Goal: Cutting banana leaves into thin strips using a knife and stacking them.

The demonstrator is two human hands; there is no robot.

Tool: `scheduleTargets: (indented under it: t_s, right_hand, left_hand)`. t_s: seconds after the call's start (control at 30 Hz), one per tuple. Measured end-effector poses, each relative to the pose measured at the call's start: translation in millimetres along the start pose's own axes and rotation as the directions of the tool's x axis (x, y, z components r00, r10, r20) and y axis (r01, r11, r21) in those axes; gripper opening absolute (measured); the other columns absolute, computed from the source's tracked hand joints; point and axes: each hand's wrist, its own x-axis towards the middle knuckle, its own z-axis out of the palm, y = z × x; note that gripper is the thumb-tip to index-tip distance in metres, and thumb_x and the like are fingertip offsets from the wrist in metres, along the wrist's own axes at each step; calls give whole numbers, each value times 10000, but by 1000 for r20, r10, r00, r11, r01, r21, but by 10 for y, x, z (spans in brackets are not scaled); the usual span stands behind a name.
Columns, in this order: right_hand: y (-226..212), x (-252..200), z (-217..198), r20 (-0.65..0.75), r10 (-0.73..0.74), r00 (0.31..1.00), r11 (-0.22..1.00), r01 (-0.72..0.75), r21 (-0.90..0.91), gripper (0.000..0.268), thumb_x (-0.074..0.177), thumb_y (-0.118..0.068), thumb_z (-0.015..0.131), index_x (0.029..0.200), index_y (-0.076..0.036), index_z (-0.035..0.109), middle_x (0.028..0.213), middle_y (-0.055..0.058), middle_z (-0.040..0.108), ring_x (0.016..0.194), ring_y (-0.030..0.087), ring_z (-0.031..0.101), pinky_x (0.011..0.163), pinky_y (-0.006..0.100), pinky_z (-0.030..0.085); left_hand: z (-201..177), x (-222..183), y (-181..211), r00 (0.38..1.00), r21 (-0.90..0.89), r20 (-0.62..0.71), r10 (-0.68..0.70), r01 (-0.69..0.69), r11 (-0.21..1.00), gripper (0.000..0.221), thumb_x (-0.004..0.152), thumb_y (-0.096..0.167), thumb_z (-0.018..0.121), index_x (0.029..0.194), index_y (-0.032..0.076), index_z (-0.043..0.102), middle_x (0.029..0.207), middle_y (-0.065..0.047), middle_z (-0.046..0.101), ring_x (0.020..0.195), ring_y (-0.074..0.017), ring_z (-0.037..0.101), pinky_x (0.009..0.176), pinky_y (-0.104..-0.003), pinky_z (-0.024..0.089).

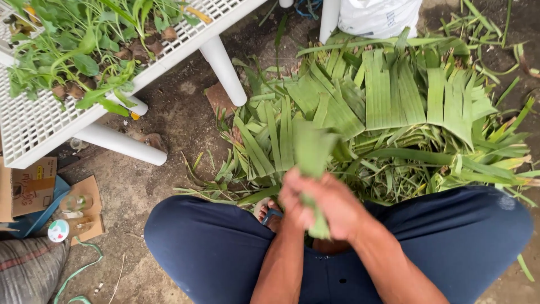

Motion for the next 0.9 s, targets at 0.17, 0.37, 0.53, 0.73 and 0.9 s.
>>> scheduleTargets:
  t_s: [0.17, 0.37, 0.53, 0.73, 0.9]
  right_hand:
    - [-432, -980, 797, 553, 548, 627, 276, 489, -828, 318, 1078, -320, 370, 952, -110, 574, 681, 111, 577, 580, 264, 563, 1061, 385, 367]
    - [-352, -986, 620, 623, 390, 678, 208, 595, -777, 201, 1018, -286, 474, 948, -119, 561, 742, 95, 593, 654, 264, 599, 938, 418, 432]
    - [-411, -953, 633, 736, 240, 633, 64, 746, -663, 126, 965, -251, 567, 944, -128, 551, 798, 81, 608, 720, 265, 631, 828, 450, 490]
    - [-745, -409, 258, 620, -35, 784, 81, 620, -780, 331, 914, -184, 543, 1233, -106, 501, 1164, 130, 597, 1035, 338, 634, 913, 545, 474]
    - [-87, 1501, -1613, -158, -149, 976, 945, 93, -314, 344, 1125, -440, 398, 1149, -127, 537, 1187, 132, 707, 860, 188, 724, 765, 427, 613]
  left_hand:
    - [-181, 855, -577, 969, -595, -191, -156, 12, 803, 259, 966, 315, 630, 1067, 86, 564, 1224, -156, 558, 632, -173, 497, 569, -233, 455]
    - [81, 956, -518, 975, -424, -132, -176, 105, 899, 228, 943, 139, 774, 1094, 95, 609, 749, -60, 549, 539, -183, 558, 419, -275, 408]
    - [252, 745, -359, 963, -430, -147, -224, 141, 892, 225, 948, 169, 767, 1048, 140, 568, 772, -45, 579, 542, -156, 574, 404, -248, 421]
    - [144, 1121, -706, 962, -485, -142, -233, 137, 863, 194, 948, 148, 764, 973, 128, 573, 726, -70, 542, 522, -207, 580, 394, -270, 432]
    - [167, 976, -444, 953, -514, -179, -242, 119, 849, 201, 946, 152, 754, 960, 134, 555, 712, -69, 562, 543, -195, 602, 441, -269, 460]
